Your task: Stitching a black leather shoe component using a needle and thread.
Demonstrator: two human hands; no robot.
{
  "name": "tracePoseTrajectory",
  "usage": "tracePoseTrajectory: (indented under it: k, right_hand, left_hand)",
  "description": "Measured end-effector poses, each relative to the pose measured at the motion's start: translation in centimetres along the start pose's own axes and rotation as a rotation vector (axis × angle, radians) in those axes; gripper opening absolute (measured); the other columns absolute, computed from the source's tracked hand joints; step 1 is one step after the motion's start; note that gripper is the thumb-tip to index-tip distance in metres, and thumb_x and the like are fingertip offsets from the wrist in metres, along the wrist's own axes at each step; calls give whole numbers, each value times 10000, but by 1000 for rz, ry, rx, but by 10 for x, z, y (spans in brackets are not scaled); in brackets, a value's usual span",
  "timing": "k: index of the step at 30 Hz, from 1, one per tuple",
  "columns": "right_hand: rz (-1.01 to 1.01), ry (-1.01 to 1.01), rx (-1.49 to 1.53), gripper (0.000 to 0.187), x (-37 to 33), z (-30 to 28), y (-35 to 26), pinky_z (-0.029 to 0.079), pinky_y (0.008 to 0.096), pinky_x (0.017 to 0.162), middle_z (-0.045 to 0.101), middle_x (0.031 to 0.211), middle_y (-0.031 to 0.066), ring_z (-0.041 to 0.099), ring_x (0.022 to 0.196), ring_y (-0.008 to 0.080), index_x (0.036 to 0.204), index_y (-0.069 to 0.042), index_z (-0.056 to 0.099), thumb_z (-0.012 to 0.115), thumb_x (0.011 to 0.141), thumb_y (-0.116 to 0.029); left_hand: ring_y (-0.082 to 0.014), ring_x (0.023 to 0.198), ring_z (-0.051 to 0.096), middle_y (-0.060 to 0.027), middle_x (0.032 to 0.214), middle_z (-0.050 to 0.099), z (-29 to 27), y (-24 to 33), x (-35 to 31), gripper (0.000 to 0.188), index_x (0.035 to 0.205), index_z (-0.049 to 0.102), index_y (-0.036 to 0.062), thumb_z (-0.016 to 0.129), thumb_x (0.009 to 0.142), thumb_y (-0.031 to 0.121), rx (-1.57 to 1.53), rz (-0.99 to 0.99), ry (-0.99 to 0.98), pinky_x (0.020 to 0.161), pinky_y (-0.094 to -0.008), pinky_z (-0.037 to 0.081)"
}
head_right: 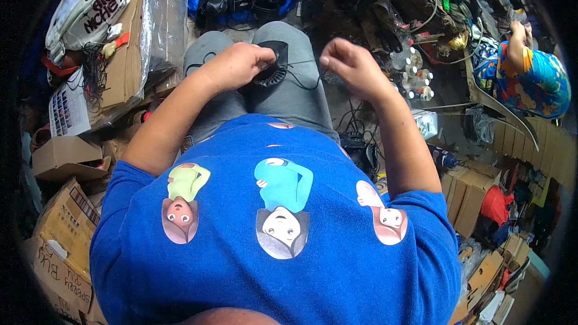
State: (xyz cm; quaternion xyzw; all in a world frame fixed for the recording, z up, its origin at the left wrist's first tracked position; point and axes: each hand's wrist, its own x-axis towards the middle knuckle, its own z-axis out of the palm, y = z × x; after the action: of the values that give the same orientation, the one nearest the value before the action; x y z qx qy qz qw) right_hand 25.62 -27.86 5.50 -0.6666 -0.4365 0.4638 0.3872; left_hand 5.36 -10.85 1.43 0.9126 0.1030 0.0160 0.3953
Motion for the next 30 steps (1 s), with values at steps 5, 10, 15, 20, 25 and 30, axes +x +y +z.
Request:
tracePoseTrajectory:
  k: [5, 10, 15, 20, 25, 30]
  right_hand:
    - [-218, 177, -795, 148, 43, -9, 11, 475, 356, 676, 610, 863, 106, 590, 800, 298, 908, -43, 589, 621, 826, -162]
    - [-466, -21, -1043, 95, 37, 12, -33, 439, 371, 779, 610, 818, 70, 591, 843, 266, 858, -94, 609, 603, 793, -164]
    - [-430, -282, -1401, 89, 46, 51, -29, 403, 368, 763, 591, 710, 67, 602, 765, 252, 880, -126, 553, 500, 809, -136]
    - [-517, -248, -1242, 83, 49, 31, -8, 404, 371, 759, 582, 706, 68, 589, 751, 260, 865, -120, 540, 525, 785, -106]
    - [-85, -34, -919, 131, 19, -41, 45, 429, 322, 709, 568, 656, 50, 575, 682, 178, 867, -132, 589, 637, 749, -100]
    - [-81, 214, 428, 200, 45, -20, -14, 440, 251, 748, 608, 824, 40, 560, 779, 110, 898, -11, 614, 672, 820, -186]
  left_hand:
    - [-374, 854, 585, -195, 866, 616, 1, 2, 5, 161, 939, 570, 31, 545, 781, 51, 73, 14, -13, 726, -430, 465]
    - [-392, 829, 577, -206, 841, 606, 4, -4, -5, 120, 902, 551, 29, 539, 800, 89, 80, -35, 0, 703, -452, 453]
    - [-380, 822, 577, -182, 832, 608, 4, -11, -5, 155, 929, 558, 53, 532, 780, 82, 108, 43, 16, 710, -447, 458]
    - [-323, 805, 598, -132, 791, 614, -4, -22, -32, 188, 951, 574, 106, 492, 783, 82, 231, 172, 88, 712, -434, 457]
    - [-232, 779, 599, -95, 854, 623, -50, -55, -113, 140, 917, 619, 79, 567, 791, 48, 301, -90, 326, 691, -363, 458]
    - [-128, 852, 598, -77, 894, 649, -87, 17, -79, 84, 891, 643, 23, 615, 848, 90, -656, -62, 476, 739, -278, 474]
